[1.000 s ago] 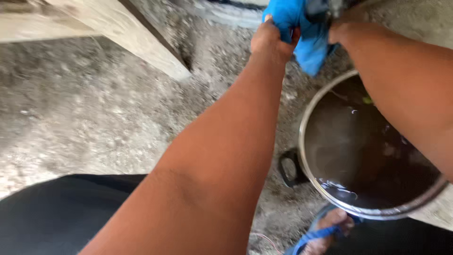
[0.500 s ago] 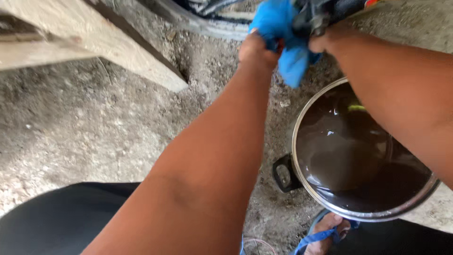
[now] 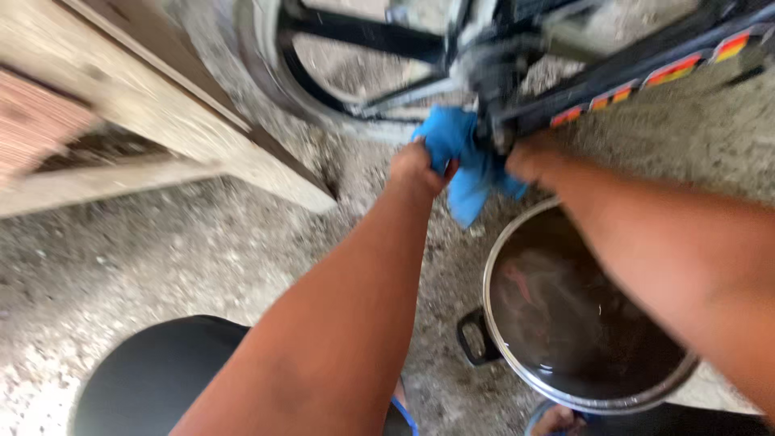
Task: The person wipes the front wheel, fork, and fender of a red motorcycle with a blue cloth, repeatedly dipping the cloth into a metal bucket of water. They then move to the seat and rear section, wiping the seat and tail area of the motorcycle.
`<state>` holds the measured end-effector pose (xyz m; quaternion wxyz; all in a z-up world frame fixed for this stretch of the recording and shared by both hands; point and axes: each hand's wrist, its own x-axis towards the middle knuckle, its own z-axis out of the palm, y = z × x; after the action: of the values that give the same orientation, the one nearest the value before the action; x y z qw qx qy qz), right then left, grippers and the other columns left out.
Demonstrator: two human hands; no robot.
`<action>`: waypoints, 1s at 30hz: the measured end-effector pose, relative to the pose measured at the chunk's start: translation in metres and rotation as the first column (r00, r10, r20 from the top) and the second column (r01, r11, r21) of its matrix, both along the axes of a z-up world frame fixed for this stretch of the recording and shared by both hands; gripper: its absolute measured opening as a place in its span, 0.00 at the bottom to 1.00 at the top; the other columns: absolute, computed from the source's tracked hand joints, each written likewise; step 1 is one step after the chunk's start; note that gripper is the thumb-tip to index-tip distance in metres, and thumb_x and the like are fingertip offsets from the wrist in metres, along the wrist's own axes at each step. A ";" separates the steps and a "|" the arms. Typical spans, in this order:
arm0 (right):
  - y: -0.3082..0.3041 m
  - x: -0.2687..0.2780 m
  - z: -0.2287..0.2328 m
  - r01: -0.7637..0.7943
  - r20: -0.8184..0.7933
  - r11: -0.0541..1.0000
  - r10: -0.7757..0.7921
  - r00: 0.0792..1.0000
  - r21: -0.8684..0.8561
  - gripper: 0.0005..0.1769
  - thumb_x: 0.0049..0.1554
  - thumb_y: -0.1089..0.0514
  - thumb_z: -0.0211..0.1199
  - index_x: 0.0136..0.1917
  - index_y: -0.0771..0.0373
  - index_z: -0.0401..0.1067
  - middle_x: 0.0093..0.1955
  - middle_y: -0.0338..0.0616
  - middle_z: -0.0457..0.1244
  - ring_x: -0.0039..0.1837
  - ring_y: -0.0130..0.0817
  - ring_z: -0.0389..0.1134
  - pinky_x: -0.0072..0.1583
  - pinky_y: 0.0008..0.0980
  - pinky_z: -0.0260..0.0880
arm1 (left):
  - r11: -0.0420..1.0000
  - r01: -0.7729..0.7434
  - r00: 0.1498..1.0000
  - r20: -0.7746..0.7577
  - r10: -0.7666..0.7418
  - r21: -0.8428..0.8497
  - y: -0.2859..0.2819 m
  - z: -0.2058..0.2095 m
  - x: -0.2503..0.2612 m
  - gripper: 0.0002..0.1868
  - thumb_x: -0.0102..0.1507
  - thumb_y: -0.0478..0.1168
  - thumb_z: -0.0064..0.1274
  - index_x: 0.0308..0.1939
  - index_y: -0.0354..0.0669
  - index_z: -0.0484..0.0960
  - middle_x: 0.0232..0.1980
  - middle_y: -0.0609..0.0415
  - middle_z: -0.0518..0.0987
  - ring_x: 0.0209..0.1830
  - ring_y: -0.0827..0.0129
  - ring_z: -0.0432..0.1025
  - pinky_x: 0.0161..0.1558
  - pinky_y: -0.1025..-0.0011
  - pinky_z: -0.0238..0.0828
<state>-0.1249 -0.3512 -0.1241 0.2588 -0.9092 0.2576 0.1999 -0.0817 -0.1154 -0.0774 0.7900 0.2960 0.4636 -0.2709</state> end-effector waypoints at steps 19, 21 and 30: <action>0.067 -0.165 0.261 -0.133 0.745 0.768 -0.539 0.394 0.626 0.25 0.51 0.76 0.58 0.60 0.59 0.69 0.51 0.35 0.65 0.51 0.22 0.66 0.53 0.26 0.70 | 0.880 0.104 0.679 0.614 -0.403 0.463 -0.019 0.274 -0.078 0.18 0.66 0.55 0.52 0.32 0.48 0.80 0.26 0.59 0.71 0.24 0.73 0.61 0.25 0.69 0.61; 0.057 -0.156 0.273 -0.175 0.559 0.533 -0.751 0.351 0.828 0.25 0.52 0.76 0.57 0.59 0.56 0.68 0.47 0.32 0.64 0.46 0.22 0.64 0.47 0.26 0.67 | 0.896 0.047 0.579 0.718 -0.385 0.442 -0.043 0.294 -0.079 0.25 0.67 0.56 0.52 0.26 0.39 0.75 0.22 0.58 0.66 0.21 0.71 0.56 0.21 0.66 0.53; 0.021 -0.147 0.337 -0.474 0.690 0.562 -0.709 0.145 0.678 0.26 0.57 0.76 0.50 0.66 0.60 0.66 0.54 0.37 0.64 0.57 0.31 0.67 0.61 0.31 0.69 | 0.966 -0.081 0.680 0.722 -0.126 0.244 -0.088 0.354 -0.079 0.31 0.64 0.59 0.47 0.52 0.31 0.81 0.35 0.53 0.79 0.32 0.67 0.69 0.32 0.61 0.68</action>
<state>-0.2723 -0.3300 0.2133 0.7581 -0.5335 -0.0150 -0.3748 -0.1609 -0.2038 0.2761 0.8606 0.4846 0.1361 -0.0772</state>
